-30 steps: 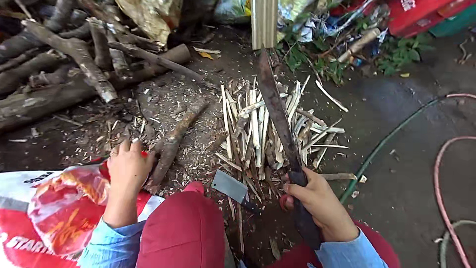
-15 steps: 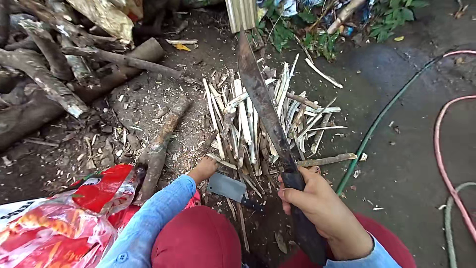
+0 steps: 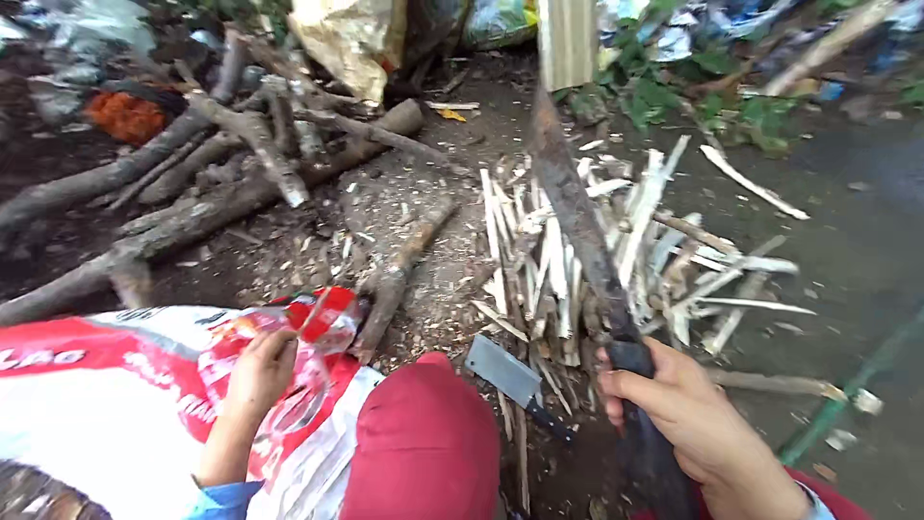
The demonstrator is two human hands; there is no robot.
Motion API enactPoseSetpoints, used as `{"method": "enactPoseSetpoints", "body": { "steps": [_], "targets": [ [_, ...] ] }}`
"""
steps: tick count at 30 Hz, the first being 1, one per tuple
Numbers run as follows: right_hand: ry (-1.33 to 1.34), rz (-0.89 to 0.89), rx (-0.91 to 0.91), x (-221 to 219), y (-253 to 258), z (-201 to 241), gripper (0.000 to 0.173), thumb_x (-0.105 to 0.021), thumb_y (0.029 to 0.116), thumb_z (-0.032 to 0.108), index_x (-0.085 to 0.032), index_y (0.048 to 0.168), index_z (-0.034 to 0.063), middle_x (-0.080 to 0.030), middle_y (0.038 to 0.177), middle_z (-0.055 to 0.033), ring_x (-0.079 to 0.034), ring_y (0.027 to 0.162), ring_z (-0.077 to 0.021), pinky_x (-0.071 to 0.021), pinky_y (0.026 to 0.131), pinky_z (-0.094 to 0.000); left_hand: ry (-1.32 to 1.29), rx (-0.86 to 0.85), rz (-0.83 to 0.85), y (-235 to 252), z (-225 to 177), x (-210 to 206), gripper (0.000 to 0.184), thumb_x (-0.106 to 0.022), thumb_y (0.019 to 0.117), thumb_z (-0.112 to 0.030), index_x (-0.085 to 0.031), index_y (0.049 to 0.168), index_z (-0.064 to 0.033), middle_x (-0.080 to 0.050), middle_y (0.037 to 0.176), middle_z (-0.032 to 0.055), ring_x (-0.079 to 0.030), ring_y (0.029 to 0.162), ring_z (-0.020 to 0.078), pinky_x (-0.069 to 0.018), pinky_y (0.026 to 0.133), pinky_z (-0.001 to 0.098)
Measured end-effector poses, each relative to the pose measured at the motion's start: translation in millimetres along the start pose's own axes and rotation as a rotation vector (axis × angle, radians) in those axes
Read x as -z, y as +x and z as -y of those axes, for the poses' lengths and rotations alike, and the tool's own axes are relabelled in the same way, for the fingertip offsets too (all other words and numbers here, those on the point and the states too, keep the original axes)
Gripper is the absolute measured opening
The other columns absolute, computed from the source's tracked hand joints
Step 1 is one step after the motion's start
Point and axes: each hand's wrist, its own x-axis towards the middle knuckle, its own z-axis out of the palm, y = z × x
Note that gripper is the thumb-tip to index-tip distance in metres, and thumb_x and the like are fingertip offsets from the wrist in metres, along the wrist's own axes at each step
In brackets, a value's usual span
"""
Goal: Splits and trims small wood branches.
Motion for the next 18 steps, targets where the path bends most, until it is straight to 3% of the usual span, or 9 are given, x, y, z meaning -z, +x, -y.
{"method": "enactPoseSetpoints", "body": {
  "steps": [2,4,10,12,14,15,16,18],
  "targets": [
    [-0.024,0.039,0.011,-3,-1,1,0.028,-0.061,0.0774,-0.005,-0.056,0.103,0.0052,-0.063,0.065,0.0032,-0.06,0.046,-0.0086,-0.0564,0.046,-0.0251,0.059,0.096,-0.16,-33,28,22,0.027,-0.052,0.0965,-0.006,-0.07,0.103,0.0133,-0.068,0.091,0.0308,-0.067,0.08,0.0445,-0.0535,0.076,0.0595],
    [-0.073,0.075,0.012,-5,-2,4,0.026,-0.058,0.0805,-0.009,-0.055,0.103,0.005,-0.062,0.065,0.005,-0.061,0.048,-0.0075,-0.0578,0.049,-0.0247,0.073,0.206,-0.2,-60,47,27,0.028,-0.052,0.0965,-0.006,-0.07,0.103,0.0142,-0.068,0.089,0.0307,-0.067,0.08,0.0447,-0.0536,0.077,0.0601],
    [-0.081,0.065,0.017,-9,3,2,0.027,-0.058,0.0817,-0.011,-0.054,0.104,0.0034,-0.062,0.065,0.0042,-0.061,0.048,-0.0076,-0.0576,0.049,-0.024,0.095,0.425,-0.142,-89,50,-5,0.025,-0.055,0.0954,-0.005,-0.07,0.103,0.014,-0.069,0.091,0.0321,-0.069,0.088,0.0507,-0.0511,0.083,0.0679],
    [-0.05,0.045,0.028,-8,5,-1,0.026,-0.06,0.0803,-0.009,-0.055,0.104,0.0028,-0.062,0.064,0.0029,-0.06,0.047,-0.0082,-0.0565,0.047,-0.0241,0.102,0.456,-0.104,-85,49,-11,0.03,-0.055,0.1002,-0.009,-0.067,0.116,0.0141,-0.069,0.104,0.0356,-0.067,0.1,0.0542,-0.049,0.091,0.0693],
    [-0.004,0.022,0.038,-4,5,-2,0.027,-0.061,0.0769,-0.006,-0.057,0.102,0.0032,-0.062,0.063,0.0027,-0.06,0.045,-0.0083,-0.0556,0.045,-0.0238,0.105,0.369,-0.157,-73,45,-16,0.046,-0.059,0.1004,-0.017,-0.057,0.134,0.0149,-0.058,0.129,0.0429,-0.055,0.123,0.0625,-0.0411,0.105,0.073],
    [0.012,0.01,0.035,-2,5,-1,0.027,-0.061,0.0764,-0.006,-0.057,0.102,0.0033,-0.062,0.063,0.0025,-0.059,0.045,-0.0083,-0.0552,0.045,-0.0237,0.109,0.291,-0.225,-60,36,-19,0.053,-0.061,0.098,-0.02,-0.054,0.136,0.0156,-0.052,0.135,0.0454,-0.048,0.128,0.0662,-0.0359,0.108,0.0748],
    [0.027,0.002,0.029,0,5,1,0.026,-0.061,0.0773,-0.006,-0.056,0.101,0.0035,-0.062,0.062,0.0025,-0.059,0.045,-0.008,-0.055,0.045,-0.0233,0.102,0.21,-0.283,-43,22,-23,0.055,-0.061,0.0966,-0.022,-0.054,0.136,0.0162,-0.051,0.136,0.0465,-0.045,0.129,0.068,-0.0335,0.108,0.0755],
    [0.058,-0.006,0.017,5,5,4,0.026,-0.06,0.0783,-0.007,-0.056,0.101,0.0038,-0.062,0.063,0.0018,-0.059,0.045,-0.0087,-0.0551,0.045,-0.0237,0.034,0.042,-0.272,-2,-13,-37,0.048,-0.06,0.0972,-0.02,-0.058,0.128,0.0168,-0.056,0.129,0.0447,-0.051,0.125,0.0662,-0.0378,0.106,0.0733]
  ]
}}
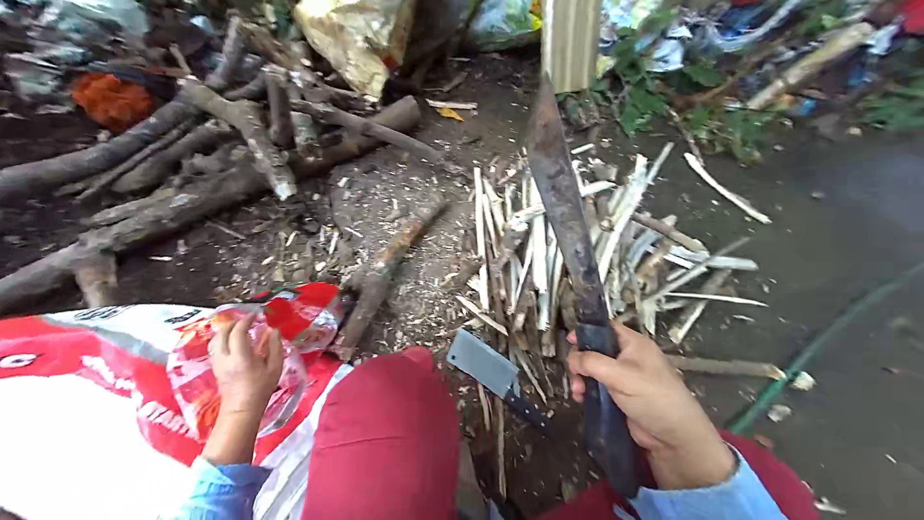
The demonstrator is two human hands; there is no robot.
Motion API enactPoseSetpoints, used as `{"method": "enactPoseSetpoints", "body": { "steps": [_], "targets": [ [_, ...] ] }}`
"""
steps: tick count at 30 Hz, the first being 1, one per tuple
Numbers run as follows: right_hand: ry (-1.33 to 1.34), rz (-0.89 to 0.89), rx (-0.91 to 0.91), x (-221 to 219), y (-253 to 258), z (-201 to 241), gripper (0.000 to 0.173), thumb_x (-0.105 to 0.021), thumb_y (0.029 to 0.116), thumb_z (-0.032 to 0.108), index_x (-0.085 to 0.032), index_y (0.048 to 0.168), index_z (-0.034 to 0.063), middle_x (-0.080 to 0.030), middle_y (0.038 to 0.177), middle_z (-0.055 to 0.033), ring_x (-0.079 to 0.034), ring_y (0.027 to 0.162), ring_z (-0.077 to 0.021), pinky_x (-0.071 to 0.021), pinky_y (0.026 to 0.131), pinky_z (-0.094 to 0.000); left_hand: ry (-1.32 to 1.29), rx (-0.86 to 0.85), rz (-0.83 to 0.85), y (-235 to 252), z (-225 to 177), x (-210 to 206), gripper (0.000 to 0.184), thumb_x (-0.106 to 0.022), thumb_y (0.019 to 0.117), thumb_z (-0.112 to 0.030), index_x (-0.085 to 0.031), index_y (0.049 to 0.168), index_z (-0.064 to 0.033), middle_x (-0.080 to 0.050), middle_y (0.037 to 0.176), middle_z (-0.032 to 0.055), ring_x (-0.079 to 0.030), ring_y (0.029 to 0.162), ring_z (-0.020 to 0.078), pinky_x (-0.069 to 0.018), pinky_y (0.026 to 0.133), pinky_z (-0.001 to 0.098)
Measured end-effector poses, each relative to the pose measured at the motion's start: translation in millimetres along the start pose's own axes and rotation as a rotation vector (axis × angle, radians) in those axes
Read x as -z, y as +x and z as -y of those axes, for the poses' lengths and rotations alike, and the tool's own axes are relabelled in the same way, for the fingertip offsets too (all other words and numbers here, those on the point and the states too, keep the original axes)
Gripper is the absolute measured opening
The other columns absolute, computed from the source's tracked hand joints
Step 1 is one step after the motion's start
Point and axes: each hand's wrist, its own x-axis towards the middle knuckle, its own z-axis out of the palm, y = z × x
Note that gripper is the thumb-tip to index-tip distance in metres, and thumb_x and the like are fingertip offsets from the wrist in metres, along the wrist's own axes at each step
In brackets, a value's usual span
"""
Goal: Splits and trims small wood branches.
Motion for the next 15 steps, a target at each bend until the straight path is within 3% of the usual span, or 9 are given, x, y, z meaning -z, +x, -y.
{"method": "enactPoseSetpoints", "body": {
  "steps": [3,5,8,10,13,15],
  "targets": [
    [0.048,-0.024,0.002,4,2,3,0.026,-0.062,0.0757,-0.006,-0.057,0.099,0.0035,-0.062,0.064,0.0005,-0.059,0.045,-0.0091,-0.0553,0.044,-0.0238,-0.191,-0.202,0.382,46,-61,-62,0.03,-0.059,0.0999,-0.011,-0.068,0.12,0.0107,-0.065,0.122,0.0348,-0.059,0.121,0.0547,-0.0433,0.105,0.0691],
    [0.052,-0.038,-0.009,5,3,6,0.027,-0.062,0.0763,-0.007,-0.056,0.1,0.0034,-0.061,0.065,0.0007,-0.058,0.045,-0.0085,-0.055,0.044,-0.0236,-0.218,-0.424,0.702,59,-103,-117,0.028,-0.056,0.1016,-0.009,-0.07,0.121,0.0069,-0.067,0.125,0.03,-0.061,0.123,0.0496,-0.0434,0.108,0.0651],
    [0.033,-0.053,-0.021,7,7,6,0.028,-0.062,0.0759,-0.005,-0.056,0.102,0.0041,-0.061,0.066,0.0006,-0.058,0.046,-0.009,-0.0546,0.045,-0.0237,-0.208,-0.862,1.035,47,-154,-202,0.025,-0.055,0.1003,-0.002,-0.069,0.12,0.0082,-0.067,0.125,0.0298,-0.063,0.12,0.0503,-0.0464,0.103,0.0658],
    [0.014,-0.061,-0.025,8,9,3,0.029,-0.064,0.0747,-0.002,-0.057,0.102,0.0038,-0.061,0.066,0.0001,-0.059,0.046,-0.01,-0.0548,0.046,-0.025,-0.086,-1.023,1.257,31,-182,-245,0.029,-0.049,0.1029,0.002,-0.062,0.129,0.0087,-0.062,0.132,0.0304,-0.059,0.124,0.0505,-0.044,0.106,0.0647],
    [-0.031,-0.067,-0.041,10,11,-1,0.031,-0.066,0.0744,0.001,-0.058,0.104,0.0038,-0.062,0.067,0.0009,-0.06,0.048,-0.0098,-0.0553,0.047,-0.0251,0.047,-1.052,1.331,6,-210,-285,0.04,-0.043,0.1039,0.005,-0.051,0.143,0.0067,-0.055,0.14,0.0328,-0.055,0.129,0.0523,-0.0426,0.106,0.0656],
    [-0.055,-0.075,-0.045,9,12,-3,0.033,-0.066,0.073,0.003,-0.058,0.105,0.0045,-0.063,0.067,0.0016,-0.06,0.047,-0.0092,-0.0554,0.047,-0.0247,0.058,-1.012,1.311,0,-218,-298,0.039,-0.042,0.1041,0.005,-0.052,0.141,0.0068,-0.056,0.138,0.0329,-0.054,0.129,0.0526,-0.0421,0.106,0.066]
  ]
}}
